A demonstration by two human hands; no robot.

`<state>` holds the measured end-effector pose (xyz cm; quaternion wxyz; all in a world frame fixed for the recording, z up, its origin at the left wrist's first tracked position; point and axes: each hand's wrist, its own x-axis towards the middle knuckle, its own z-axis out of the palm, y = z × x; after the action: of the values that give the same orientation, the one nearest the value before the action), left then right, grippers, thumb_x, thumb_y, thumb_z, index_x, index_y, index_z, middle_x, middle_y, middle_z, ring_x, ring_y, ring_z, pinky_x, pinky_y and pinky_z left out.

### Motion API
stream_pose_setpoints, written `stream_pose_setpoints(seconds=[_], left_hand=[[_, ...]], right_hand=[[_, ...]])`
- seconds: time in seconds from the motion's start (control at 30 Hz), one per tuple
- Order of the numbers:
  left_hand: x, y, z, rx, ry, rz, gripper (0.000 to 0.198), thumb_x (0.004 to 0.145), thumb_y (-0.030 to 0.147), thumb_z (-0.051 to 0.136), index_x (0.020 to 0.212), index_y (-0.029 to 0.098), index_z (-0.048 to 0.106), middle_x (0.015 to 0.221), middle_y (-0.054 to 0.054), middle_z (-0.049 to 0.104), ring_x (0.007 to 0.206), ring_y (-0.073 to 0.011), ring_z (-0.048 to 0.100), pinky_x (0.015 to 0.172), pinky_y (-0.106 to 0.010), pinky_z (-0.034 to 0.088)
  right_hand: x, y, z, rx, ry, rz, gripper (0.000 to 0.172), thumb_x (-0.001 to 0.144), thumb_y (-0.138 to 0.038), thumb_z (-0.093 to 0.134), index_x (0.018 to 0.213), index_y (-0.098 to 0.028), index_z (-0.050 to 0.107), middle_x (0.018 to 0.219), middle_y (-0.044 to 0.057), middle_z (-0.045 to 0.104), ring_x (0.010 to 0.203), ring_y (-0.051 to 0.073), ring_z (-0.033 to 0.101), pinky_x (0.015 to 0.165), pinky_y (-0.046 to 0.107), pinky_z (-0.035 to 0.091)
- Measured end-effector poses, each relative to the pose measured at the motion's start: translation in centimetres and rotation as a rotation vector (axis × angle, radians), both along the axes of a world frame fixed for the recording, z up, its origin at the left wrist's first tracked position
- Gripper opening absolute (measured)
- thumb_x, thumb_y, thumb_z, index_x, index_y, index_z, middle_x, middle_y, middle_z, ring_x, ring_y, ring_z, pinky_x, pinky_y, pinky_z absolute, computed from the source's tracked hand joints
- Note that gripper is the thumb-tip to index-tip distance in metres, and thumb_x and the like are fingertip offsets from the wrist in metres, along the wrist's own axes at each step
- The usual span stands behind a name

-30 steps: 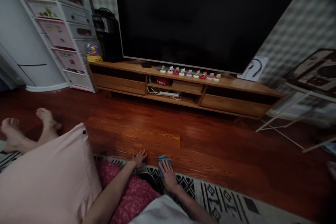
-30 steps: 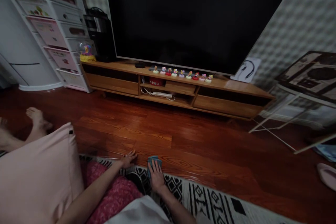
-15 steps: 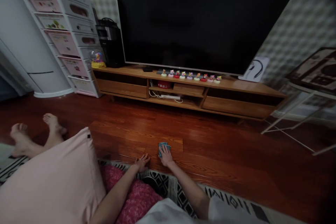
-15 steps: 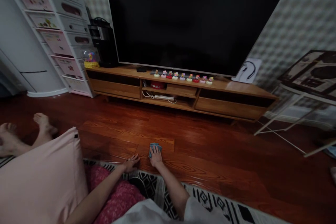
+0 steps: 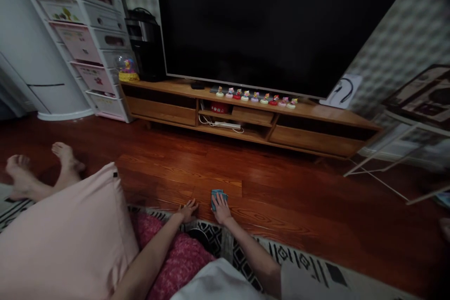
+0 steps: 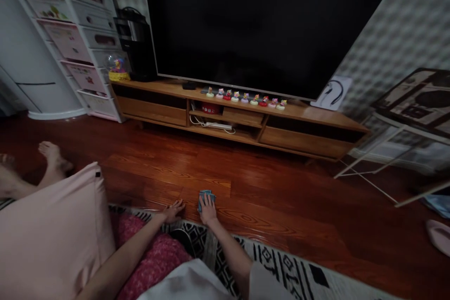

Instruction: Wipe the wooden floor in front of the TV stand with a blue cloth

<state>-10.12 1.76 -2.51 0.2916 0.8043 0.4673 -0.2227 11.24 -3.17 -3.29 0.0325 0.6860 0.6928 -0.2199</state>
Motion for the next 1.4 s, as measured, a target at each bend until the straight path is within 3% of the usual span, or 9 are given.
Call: stream_pose_setpoints(seconds=[0.1, 0.2, 0.47, 0.57, 0.83, 0.93, 1.03, 1.27, 1.4], left_hand=[[0.0, 0.1, 0.0, 0.009, 0.011, 0.001, 0.082, 0.085, 0.034, 0.054, 0.160, 0.031, 0.020, 0.169, -0.008, 0.000, 0.154, -0.0311, 0.003, 0.118, -0.066, 0.015], [-0.1, 0.2, 0.0, 0.001, -0.020, -0.007, 0.083, 0.084, 0.035, 0.054, 0.160, 0.030, 0.021, 0.169, -0.009, 0.000, 0.154, -0.0319, 0.003, 0.118, -0.067, 0.014], [0.0, 0.0, -0.2, -0.010, -0.051, 0.015, 0.084, 0.082, 0.035, 0.055, 0.159, 0.031, 0.022, 0.168, -0.008, -0.001, 0.154, -0.0336, 0.003, 0.116, -0.070, 0.014], [0.0, -0.1, 0.0, -0.009, -0.046, 0.011, 0.084, 0.083, 0.035, 0.054, 0.159, 0.030, 0.021, 0.168, -0.009, 0.000, 0.154, -0.0334, 0.004, 0.116, -0.070, 0.015], [-0.1, -0.1, 0.5, -0.004, -0.022, -0.006, 0.083, 0.085, 0.034, 0.054, 0.160, 0.029, 0.019, 0.168, -0.010, -0.001, 0.154, -0.0329, 0.005, 0.117, -0.068, 0.016], [0.0, 0.0, 0.3, -0.001, -0.024, -0.002, 0.083, 0.084, 0.034, 0.055, 0.160, 0.029, 0.020, 0.169, -0.009, 0.000, 0.154, -0.0326, 0.005, 0.117, -0.069, 0.016], [0.1, 0.1, 0.1, -0.007, -0.028, 0.005, 0.083, 0.084, 0.033, 0.055, 0.160, 0.030, 0.020, 0.169, -0.009, 0.000, 0.154, -0.0325, 0.005, 0.117, -0.069, 0.015], [0.0, -0.2, -0.2, 0.007, -0.056, 0.006, 0.082, 0.084, 0.035, 0.055, 0.159, 0.030, 0.022, 0.168, -0.010, 0.001, 0.154, -0.0348, 0.007, 0.115, -0.071, 0.016], [-0.1, -0.2, -0.2, -0.005, -0.050, 0.002, 0.083, 0.085, 0.037, 0.055, 0.159, 0.031, 0.020, 0.169, -0.009, 0.000, 0.154, -0.0355, 0.006, 0.114, -0.072, 0.017]], right_hand=[[-0.4, 3.4, 1.7, 0.004, -0.014, -0.042, 0.066, 0.099, -0.034, 0.038, 0.161, -0.023, 0.019, 0.169, 0.006, 0.008, 0.155, 0.022, 0.007, 0.123, 0.040, 0.014], [-0.5, 3.8, 2.2, 0.003, -0.024, -0.037, 0.065, 0.099, -0.034, 0.037, 0.161, -0.021, 0.021, 0.169, 0.007, 0.009, 0.155, 0.023, 0.009, 0.122, 0.041, 0.015], [1.0, -5.6, -2.2, -0.023, -0.024, 0.079, 0.073, 0.092, -0.025, 0.045, 0.160, -0.028, 0.021, 0.169, 0.002, 0.009, 0.155, 0.023, 0.009, 0.124, 0.040, 0.016], [0.9, -6.7, -2.7, -0.015, -0.020, 0.077, 0.073, 0.093, -0.026, 0.043, 0.161, -0.028, 0.018, 0.169, 0.001, 0.007, 0.155, 0.024, 0.007, 0.124, 0.042, 0.015], [-0.3, 3.0, 1.4, 0.013, -0.025, -0.017, 0.066, 0.098, -0.034, 0.041, 0.160, -0.022, 0.021, 0.168, 0.007, 0.010, 0.155, 0.023, 0.010, 0.123, 0.039, 0.014], [-0.5, 4.4, 1.9, 0.013, -0.033, -0.028, 0.065, 0.099, -0.034, 0.039, 0.160, -0.022, 0.022, 0.168, 0.007, 0.011, 0.155, 0.023, 0.011, 0.122, 0.041, 0.016], [-0.2, 2.5, 0.6, 0.023, -0.032, 0.012, 0.065, 0.097, -0.033, 0.041, 0.160, -0.024, 0.024, 0.168, 0.004, 0.012, 0.155, 0.022, 0.010, 0.123, 0.040, 0.016], [1.5, -6.7, -3.8, 0.060, 0.006, 0.121, 0.072, 0.092, -0.026, 0.044, 0.160, -0.029, 0.020, 0.168, 0.000, 0.009, 0.155, 0.022, 0.009, 0.124, 0.039, 0.014], [1.0, -5.6, -3.2, 0.042, 0.010, 0.094, 0.069, 0.094, -0.028, 0.042, 0.160, -0.029, 0.020, 0.168, 0.000, 0.009, 0.155, 0.022, 0.008, 0.124, 0.040, 0.014]])
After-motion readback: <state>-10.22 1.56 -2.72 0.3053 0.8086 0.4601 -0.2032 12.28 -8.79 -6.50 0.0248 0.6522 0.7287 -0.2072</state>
